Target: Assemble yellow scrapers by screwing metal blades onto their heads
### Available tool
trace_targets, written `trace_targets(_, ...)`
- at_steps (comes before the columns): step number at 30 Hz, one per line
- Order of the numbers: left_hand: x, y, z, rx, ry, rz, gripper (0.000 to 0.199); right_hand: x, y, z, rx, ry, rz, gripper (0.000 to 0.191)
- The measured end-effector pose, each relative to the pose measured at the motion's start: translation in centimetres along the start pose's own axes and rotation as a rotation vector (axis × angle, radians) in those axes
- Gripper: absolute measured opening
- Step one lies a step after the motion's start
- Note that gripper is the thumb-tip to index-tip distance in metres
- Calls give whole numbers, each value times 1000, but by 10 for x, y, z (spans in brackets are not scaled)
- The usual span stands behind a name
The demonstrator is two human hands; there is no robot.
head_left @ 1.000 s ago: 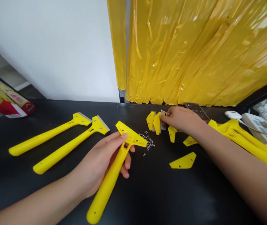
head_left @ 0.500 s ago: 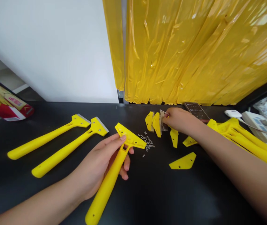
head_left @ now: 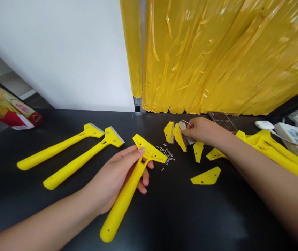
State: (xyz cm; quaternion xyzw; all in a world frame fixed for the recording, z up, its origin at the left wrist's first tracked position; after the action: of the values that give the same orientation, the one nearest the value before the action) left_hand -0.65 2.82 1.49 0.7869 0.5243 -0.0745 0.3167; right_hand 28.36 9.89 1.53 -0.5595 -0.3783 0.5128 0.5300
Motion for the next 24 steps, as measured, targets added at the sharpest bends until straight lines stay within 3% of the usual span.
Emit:
trace_targets(4,0,1,-2,-3,-1,14,21,2,-1,-4,103,17,-26,19)
trace_targets(8,-1,2,-3,15,12,33,19,-16,-10,-3,242,-52,-108,25)
trace_targets(11,-2,3,-3,58,-10,62,26,-40,-16,10,465,-240,-93,32)
trace_targets(15,-4,6,-3,77,-16,96,29,-72,-13,36,859,-545,125,23)
trace_targets(18,-4,7,-3,69,-30,130,29,-84,-4,49,951,-554,222,15)
trace_targets(24,-6,3,2,149,-65,174,37,-83,10,53,986,-478,169,31)
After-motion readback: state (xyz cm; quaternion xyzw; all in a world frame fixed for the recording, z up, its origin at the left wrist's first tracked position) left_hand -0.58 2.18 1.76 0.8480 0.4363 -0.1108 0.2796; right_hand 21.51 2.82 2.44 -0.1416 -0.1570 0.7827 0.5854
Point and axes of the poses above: each hand's wrist, its own x-axis towards the middle knuckle, its own y-axis out of the palm, z = x × y, the point moved 1 cm from there along x, towards the middle knuckle, and after that the axes turned 7 degrees about -x, right-handed, at the moved point
